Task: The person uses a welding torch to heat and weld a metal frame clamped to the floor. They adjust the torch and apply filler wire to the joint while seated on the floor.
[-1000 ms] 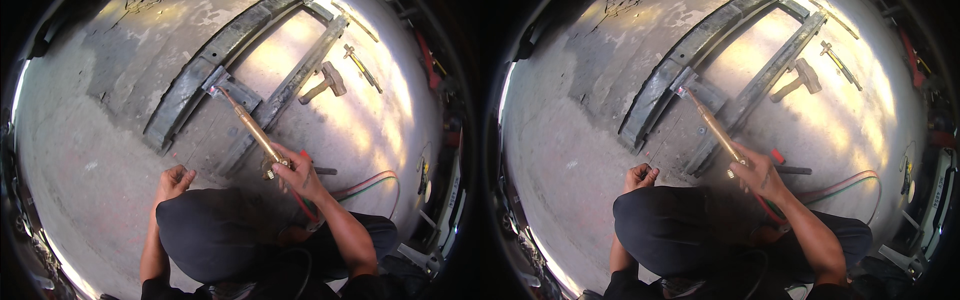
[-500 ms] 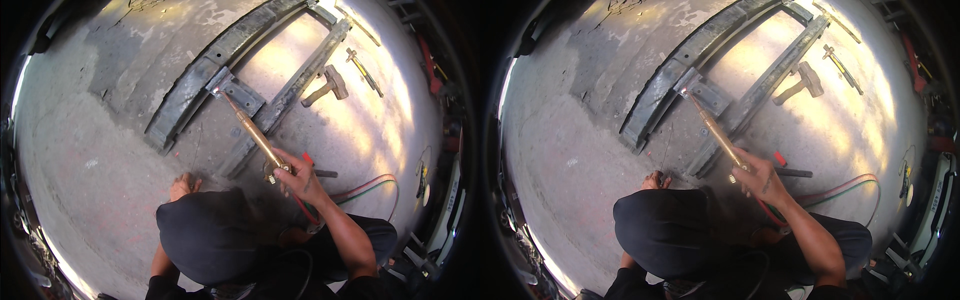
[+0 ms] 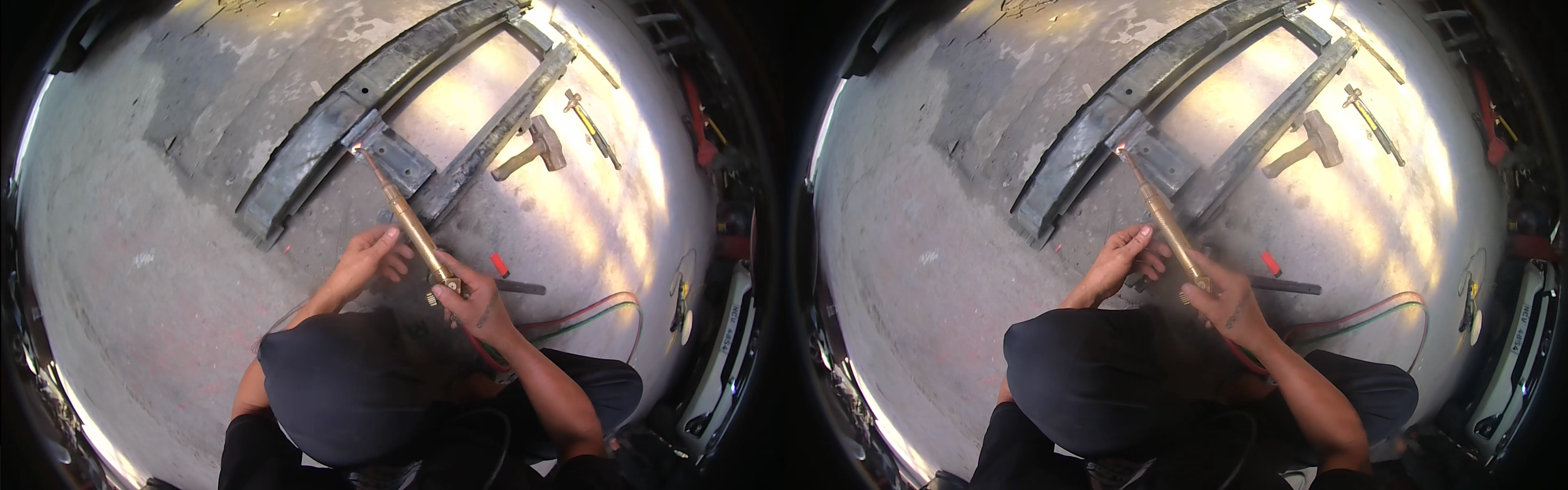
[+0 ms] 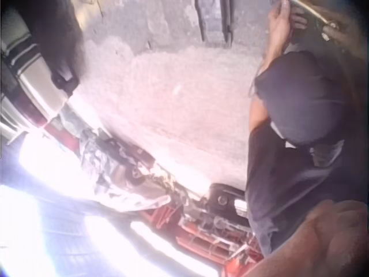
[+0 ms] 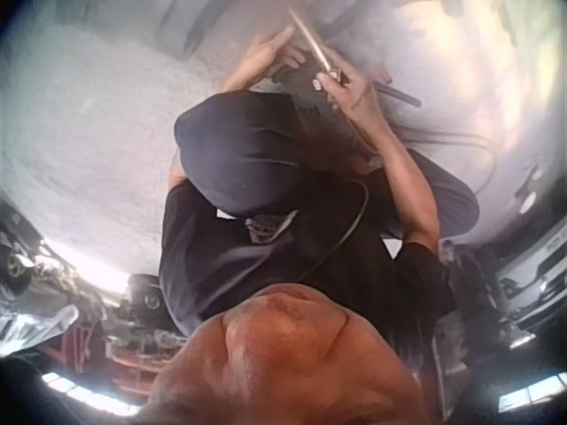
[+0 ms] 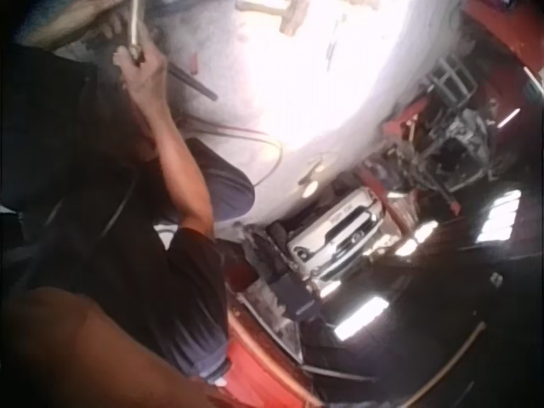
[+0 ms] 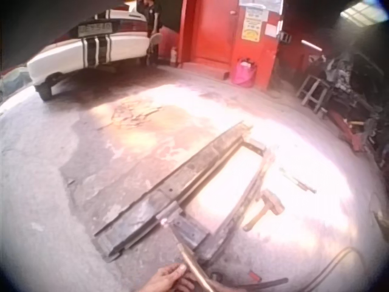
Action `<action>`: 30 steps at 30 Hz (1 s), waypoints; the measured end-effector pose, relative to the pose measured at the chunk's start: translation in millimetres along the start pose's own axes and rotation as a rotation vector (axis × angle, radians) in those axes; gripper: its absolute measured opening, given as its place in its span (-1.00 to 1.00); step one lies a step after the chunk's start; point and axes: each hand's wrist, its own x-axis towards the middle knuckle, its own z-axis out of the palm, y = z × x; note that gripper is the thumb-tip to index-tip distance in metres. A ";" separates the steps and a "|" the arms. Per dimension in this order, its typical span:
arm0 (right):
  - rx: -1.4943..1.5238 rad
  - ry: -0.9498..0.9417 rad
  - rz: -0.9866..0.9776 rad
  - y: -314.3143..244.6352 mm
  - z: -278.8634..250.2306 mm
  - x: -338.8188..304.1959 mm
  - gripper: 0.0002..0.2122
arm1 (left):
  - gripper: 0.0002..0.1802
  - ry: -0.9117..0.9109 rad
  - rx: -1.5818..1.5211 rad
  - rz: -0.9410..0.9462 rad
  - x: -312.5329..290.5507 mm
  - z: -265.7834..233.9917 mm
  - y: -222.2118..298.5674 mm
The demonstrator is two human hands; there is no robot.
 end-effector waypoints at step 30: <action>0.059 0.148 -0.042 7.5 -0.3 24.7 -0.45 | -0.68 -0.075 -0.179 0.114 53.0 38.0 5.7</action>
